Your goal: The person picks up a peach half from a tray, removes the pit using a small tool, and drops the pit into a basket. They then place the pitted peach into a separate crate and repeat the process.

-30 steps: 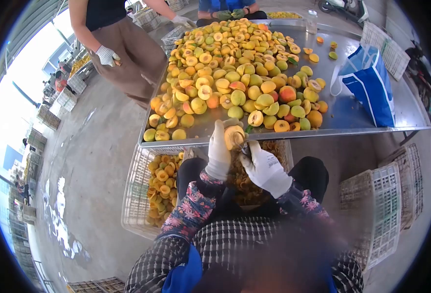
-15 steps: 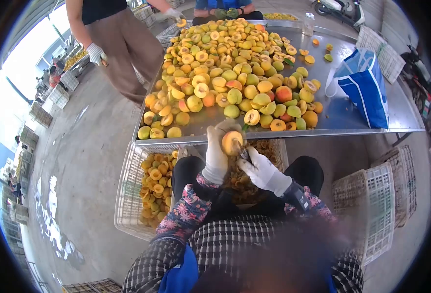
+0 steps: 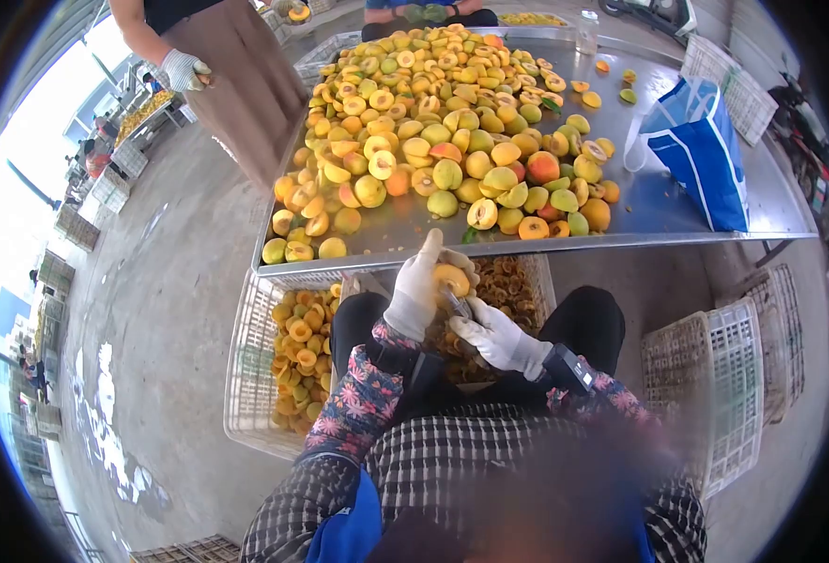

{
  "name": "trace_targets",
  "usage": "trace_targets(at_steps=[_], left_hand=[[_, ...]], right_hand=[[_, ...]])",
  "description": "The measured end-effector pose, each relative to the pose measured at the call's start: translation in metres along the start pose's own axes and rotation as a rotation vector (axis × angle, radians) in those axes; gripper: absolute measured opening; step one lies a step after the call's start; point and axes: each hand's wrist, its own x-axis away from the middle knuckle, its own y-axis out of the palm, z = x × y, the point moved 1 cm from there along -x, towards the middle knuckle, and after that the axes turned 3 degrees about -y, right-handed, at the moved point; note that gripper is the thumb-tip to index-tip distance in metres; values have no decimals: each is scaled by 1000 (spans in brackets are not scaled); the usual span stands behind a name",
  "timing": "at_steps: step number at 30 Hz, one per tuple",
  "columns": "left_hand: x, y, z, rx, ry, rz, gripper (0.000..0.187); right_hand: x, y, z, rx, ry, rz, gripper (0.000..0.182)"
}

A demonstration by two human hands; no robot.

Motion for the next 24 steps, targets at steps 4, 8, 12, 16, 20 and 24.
trace_targets(at_steps=[4,8,12,16,20,24], left_hand=[[-2,1,2,16,-94,30,54],[-5,14,-6,226,-27,122,45],[-4,19,-7,246,-69,179,37],[-22,-1,-16,74,-312,26,42],[-22,-4,-24,85,-205,-101,40],[-23,5,-32,131,13,1,39]], right_hand=[[7,-1,-28,-668,492,-40,13],[7,2,-32,-943,512,-7,20],[9,2,-24,-774,476,-3,21],[10,-3,-22,-450,529,-23,18],[19,-4,-25,-920,617,-29,25],[20,-8,-9,-1335,587,-103,36]])
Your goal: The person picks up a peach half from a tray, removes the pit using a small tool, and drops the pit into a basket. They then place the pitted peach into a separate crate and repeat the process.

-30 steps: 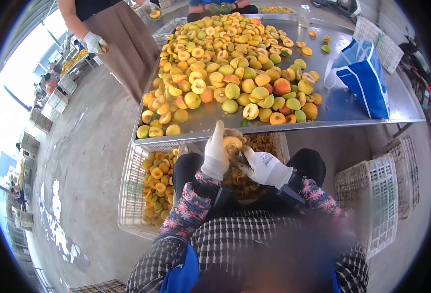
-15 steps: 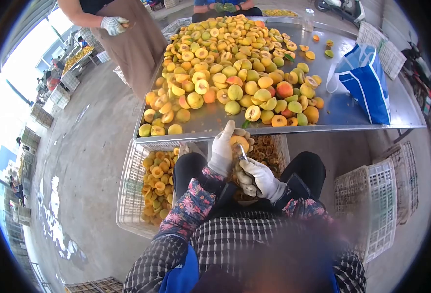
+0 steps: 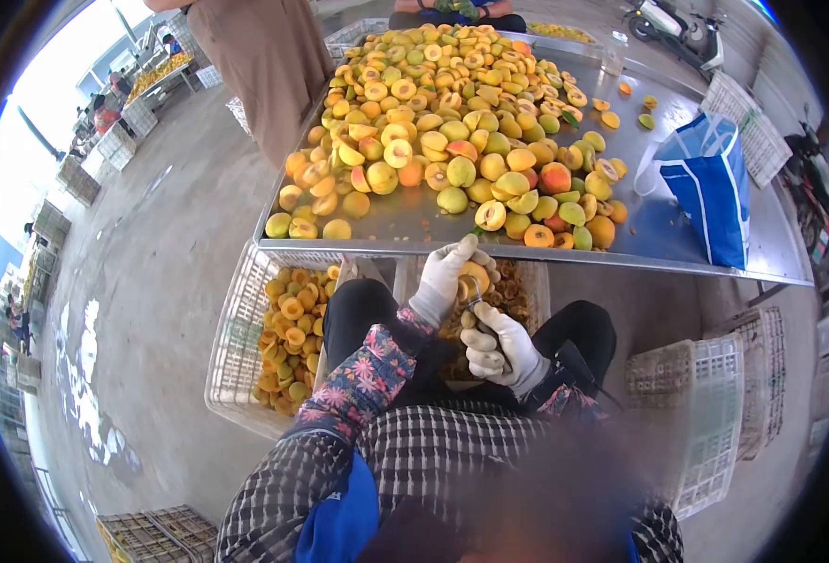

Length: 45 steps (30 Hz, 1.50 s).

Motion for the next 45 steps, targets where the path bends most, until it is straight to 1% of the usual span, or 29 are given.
trace_targets(at_steps=[1,2,6,9,10,12,13,15,17,19,20,21,22,23,24,25,26,27,28,29,31,32,35,37,39,41,42,43,45], left_hand=[[1,5,2,39,-12,25,38],[1,9,4,77,-23,50,38],[-2,23,5,190,-57,209,38],[-14,16,-7,-138,137,235,36],[-13,20,-7,-268,205,283,34],[-16,20,-11,-332,201,271,35],[-19,18,-15,-364,201,271,35],[-25,15,-19,-320,206,253,36],[-27,18,-16,-42,72,255,38],[-34,17,-16,51,72,277,40],[-37,17,-16,115,53,283,40],[-40,19,-18,178,27,284,40],[-45,18,-17,264,-41,287,41],[-44,25,-9,330,-120,337,43],[-47,25,-6,367,-119,336,43],[-49,25,-3,403,-117,338,44],[-49,27,5,396,-127,386,44],[-53,21,6,405,-92,326,43],[-49,21,12,449,-82,299,41],[-44,22,21,493,-69,272,40],[-35,17,34,407,-51,212,37],[-31,11,41,362,-36,183,36],[-18,-21,65,-132,128,104,35],[13,-37,104,-868,157,146,33],[36,-61,137,-1391,58,266,39],[42,-78,155,-1915,250,488,48],[33,-84,164,-1843,31,531,57],[15,-99,165,-1796,238,551,56],[-30,-111,168,-1643,569,477,54]], right_hand=[[0,-2,-3,-75,7,-51,36],[1,-3,-6,-92,13,-52,31],[6,-2,-16,40,5,50,29],[10,0,-20,230,-11,170,24],[12,4,-20,303,-20,214,21],[14,12,-25,413,-16,285,14],[15,9,-26,395,-12,277,14],[15,1,-27,358,0,258,13],[15,3,-28,388,0,299,15],[15,10,-29,437,-7,384,17],[17,15,-33,471,3,365,15],[13,8,-31,669,-135,358,15],[3,-7,-25,865,-277,354,16],[1,-13,-23,1059,-418,350,17],[3,-19,-24,1038,-363,352,24],[7,-17,-25,1127,-362,335,25],[10,-12,-27,1216,-360,316,27],[14,-7,-29,1306,-357,294,29],[20,-7,-34,1521,-292,289,34],[24,-5,-38,1637,-228,319,35],[31,-1,-45,1870,-90,372,38],[32,-12,-47,1913,-79,408,44],[36,-4,-55,1905,-102,457,48],[34,-8,-57,1886,-72,442,52],[32,-9,-58,1882,-58,441,53],[29,-12,-57,1866,10,436,50],[25,-15,-56,1849,35,438,49],[22,-17,-54,1830,62,444,48],[17,-21,-51,1781,34,447,46]])
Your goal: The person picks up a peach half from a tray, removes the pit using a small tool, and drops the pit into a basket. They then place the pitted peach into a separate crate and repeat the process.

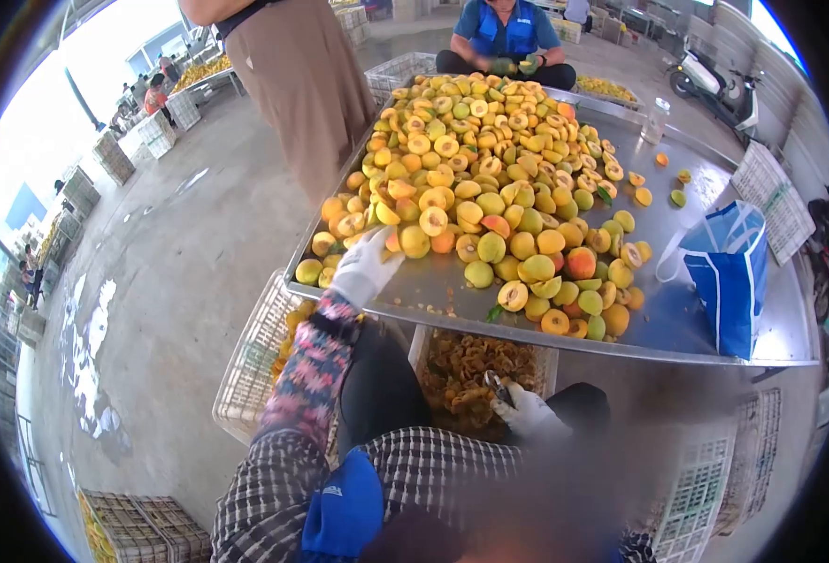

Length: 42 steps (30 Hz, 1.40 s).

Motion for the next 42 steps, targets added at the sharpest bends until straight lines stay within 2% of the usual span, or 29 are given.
trace_targets(at_steps=[3,6,8,9,12,13,16,17,18,20,21,22,24,25,26,28,29,33,42], left_hand=[[-57,39,13,-33,122,96,48],[-86,74,24,-406,59,5,48],[-95,86,23,-314,26,-19,51],[-98,89,25,-320,52,12,45],[-88,98,30,-77,74,21,40],[-83,94,37,-13,126,40,34],[-73,89,47,61,86,-42,34],[-65,86,49,164,131,84,31],[-60,86,50,544,-73,17,31],[-38,68,76,1279,-523,-134,31],[-22,53,102,1598,-613,-128,25],[-7,49,113,1773,-650,-179,25],[16,46,128,2131,-711,-270,24],[22,46,138,2249,-820,-236,25],[26,53,137,2200,-726,-266,27],[35,60,139,2102,-542,-324,30],[39,57,146,2068,-598,-266,44],[43,46,150,1919,-380,-221,63],[45,41,145,1651,-243,-210,51]], right_hand=[[-6,5,4,-38,-10,34,43],[-7,7,3,-4,21,86,41],[-9,9,15,16,27,66,42],[-11,12,25,29,35,77,42],[-10,17,30,-32,86,68,42],[-5,7,11,-5,94,64,42],[-11,-2,2,-154,32,5,40],[-12,-7,-7,-124,-18,36,40],[-11,-14,-19,-109,29,51,40],[-9,-29,-40,-122,-66,184,37],[-13,-34,-46,-193,-152,246,34],[-17,-38,-50,-259,-235,308,31],[-29,-43,-57,-203,-510,477,26],[-31,-49,-68,-109,-604,519,26],[-33,-54,-80,-13,-696,568,27],[-27,-62,-107,-71,-617,573,27],[-28,-63,-110,-50,-583,548,27],[-24,-61,-120,132,-621,606,29],[-27,-50,-109,132,-558,519,30]])
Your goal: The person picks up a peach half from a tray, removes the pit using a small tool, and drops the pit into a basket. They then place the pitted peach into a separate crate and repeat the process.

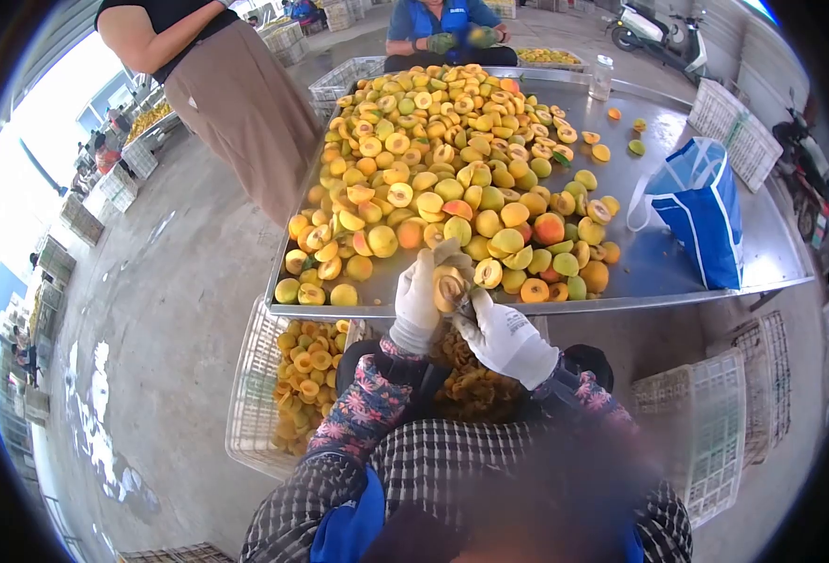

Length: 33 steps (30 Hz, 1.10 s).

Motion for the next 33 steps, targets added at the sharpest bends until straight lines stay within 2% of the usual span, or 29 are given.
trace_targets(at_steps=[3,6,7,10,11,14,15,16,17,18,19,20,23,26,30,31,33], left_hand=[[0,-11,-4,-69,-28,-120,49],[1,-11,2,-163,-192,-151,56],[-3,-12,5,-189,-242,-250,62],[1,-1,10,-52,-398,-125,68],[-2,3,-1,100,-291,-70,77],[7,20,-20,285,136,233,71],[5,14,-33,135,230,273,63],[7,11,-33,24,219,262,61],[9,7,-31,-88,206,250,60],[11,5,-30,-198,193,240,59],[11,7,-27,-155,149,309,59],[10,6,-25,-118,45,288,59],[10,6,-15,-23,-214,242,63],[6,5,-21,82,-176,308,65],[9,1,-19,68,-115,356,65],[12,7,-12,19,-117,370,65],[9,2,-4,-129,-176,275,65]], right_hand=[[1,-12,-9,196,45,-133,34],[7,-8,4,102,16,-178,48],[8,-4,12,-17,84,-249,49],[13,4,19,-175,28,-140,41],[12,7,22,-268,96,-137,38],[15,21,30,-560,268,-103,30],[17,29,31,-665,299,-78,28],[16,32,29,-772,329,-54,25],[17,27,21,-770,478,-149,24],[18,26,22,-645,362,-135,24],[19,25,25,-519,247,-120,25],[20,24,27,-391,135,-103,26],[22,17,35,-215,150,-241,31],[22,30,35,-209,128,-128,31],[23,51,33,-554,134,6,30],[22,36,30,-398,126,-119,33],[16,24,33,-233,110,-212,36]])
